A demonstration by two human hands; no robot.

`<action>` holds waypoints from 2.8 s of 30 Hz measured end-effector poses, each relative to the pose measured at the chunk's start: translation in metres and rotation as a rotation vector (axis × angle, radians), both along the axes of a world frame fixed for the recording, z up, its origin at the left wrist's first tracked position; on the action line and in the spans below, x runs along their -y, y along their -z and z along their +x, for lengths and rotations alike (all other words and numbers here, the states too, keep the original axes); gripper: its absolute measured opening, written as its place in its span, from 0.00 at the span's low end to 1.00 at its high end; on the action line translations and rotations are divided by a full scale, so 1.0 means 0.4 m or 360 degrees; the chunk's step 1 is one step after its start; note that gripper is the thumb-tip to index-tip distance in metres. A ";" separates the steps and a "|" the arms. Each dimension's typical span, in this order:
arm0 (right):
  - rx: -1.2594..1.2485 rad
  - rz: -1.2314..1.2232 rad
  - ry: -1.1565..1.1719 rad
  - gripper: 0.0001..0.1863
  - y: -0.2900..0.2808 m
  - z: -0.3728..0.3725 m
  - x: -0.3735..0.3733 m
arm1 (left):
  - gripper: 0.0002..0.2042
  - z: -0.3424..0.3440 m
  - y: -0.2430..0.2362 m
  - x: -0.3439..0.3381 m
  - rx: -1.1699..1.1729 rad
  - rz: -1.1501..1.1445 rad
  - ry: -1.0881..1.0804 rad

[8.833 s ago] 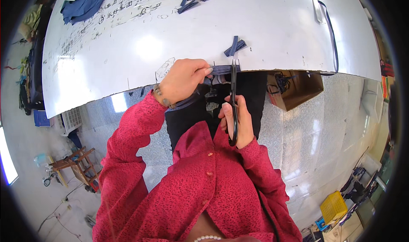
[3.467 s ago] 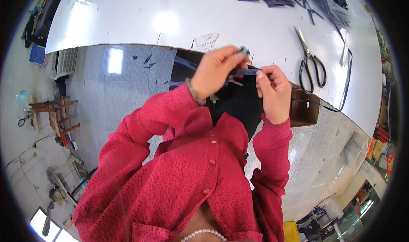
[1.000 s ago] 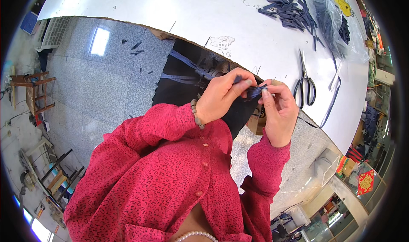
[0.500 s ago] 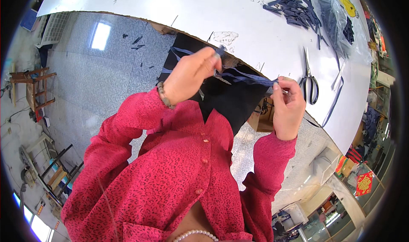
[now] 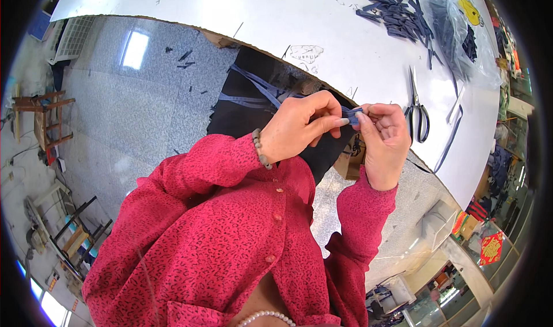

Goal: Cutting long blue fabric straps into smaller segments using scissors on a work table.

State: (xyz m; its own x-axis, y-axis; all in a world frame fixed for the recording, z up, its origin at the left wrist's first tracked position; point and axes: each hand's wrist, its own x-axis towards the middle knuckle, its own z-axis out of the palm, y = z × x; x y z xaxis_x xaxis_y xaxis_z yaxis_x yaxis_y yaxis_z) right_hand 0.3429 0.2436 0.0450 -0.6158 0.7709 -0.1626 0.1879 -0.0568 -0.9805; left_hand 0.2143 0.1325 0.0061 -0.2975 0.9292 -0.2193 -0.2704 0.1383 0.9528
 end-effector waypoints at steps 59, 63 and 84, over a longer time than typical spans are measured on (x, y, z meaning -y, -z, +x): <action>0.0177 0.0741 -0.0057 0.10 -0.112 -0.018 0.006 | 0.09 0.008 -0.058 -0.029 0.0010 0.0253 0.0025; 0.0232 0.0772 -0.0043 0.10 -0.108 -0.019 0.008 | 0.08 0.012 -0.019 -0.034 -0.0349 0.0236 0.0032; -0.0012 0.0101 0.0200 0.09 0.007 0.017 -0.011 | 0.17 -0.064 0.011 -0.040 -0.1431 0.0162 0.0302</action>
State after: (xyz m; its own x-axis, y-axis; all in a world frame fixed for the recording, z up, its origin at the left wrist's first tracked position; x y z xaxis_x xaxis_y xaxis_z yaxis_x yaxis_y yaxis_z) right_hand 0.3495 0.2480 0.0422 -0.5148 0.8506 -0.1069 0.1759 -0.0172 -0.9843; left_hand 0.1886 0.1485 0.0019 -0.1567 0.9819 0.1059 0.5954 0.0084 0.8034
